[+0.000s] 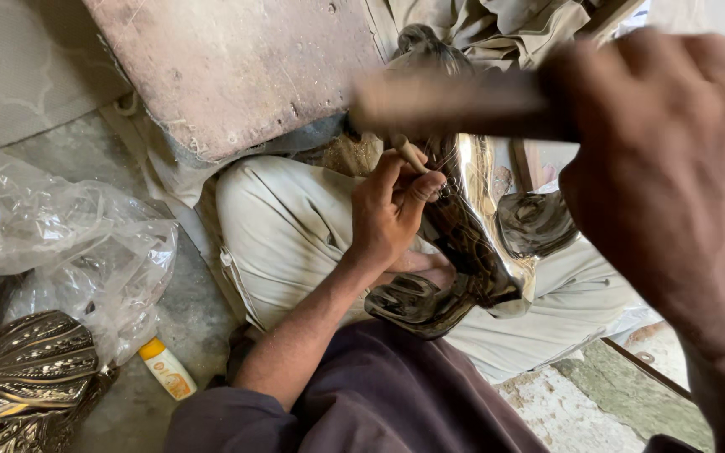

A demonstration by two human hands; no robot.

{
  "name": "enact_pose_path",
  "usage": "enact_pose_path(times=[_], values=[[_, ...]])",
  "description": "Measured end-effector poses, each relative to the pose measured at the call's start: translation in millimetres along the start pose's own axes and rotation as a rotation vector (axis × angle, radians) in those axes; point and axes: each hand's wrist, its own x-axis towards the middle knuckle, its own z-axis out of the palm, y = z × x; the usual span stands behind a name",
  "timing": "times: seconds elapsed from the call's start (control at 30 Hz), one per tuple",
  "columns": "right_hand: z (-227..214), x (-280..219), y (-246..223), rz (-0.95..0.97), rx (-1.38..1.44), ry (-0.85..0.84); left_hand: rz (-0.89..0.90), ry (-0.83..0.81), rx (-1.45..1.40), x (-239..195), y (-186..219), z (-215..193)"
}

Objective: The person uses a hammer and chisel to engrave intricate patterns onto a polished metal object. They hold the object steady with one hand while striking the chisel with the other to create detailed designs.

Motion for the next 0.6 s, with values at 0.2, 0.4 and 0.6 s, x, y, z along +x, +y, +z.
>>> enact_pose_path(times=[0.2,0.4,0.6], values=[[-12.3,30.3,-13.0,-0.130,-0.329,-0.155,-0.095,0.060,-0.028,-11.3,-3.0,3.4],[-17.7,33.4,-2.6,-0.182,-0.295,0.091,-0.087,0.063,0.096,-21.0,-1.3,6.3],[10.0,-3.5,28.3,0.103,0.278,-0.108,-0.015,0.098,0.071,16.9,3.5,-1.7]])
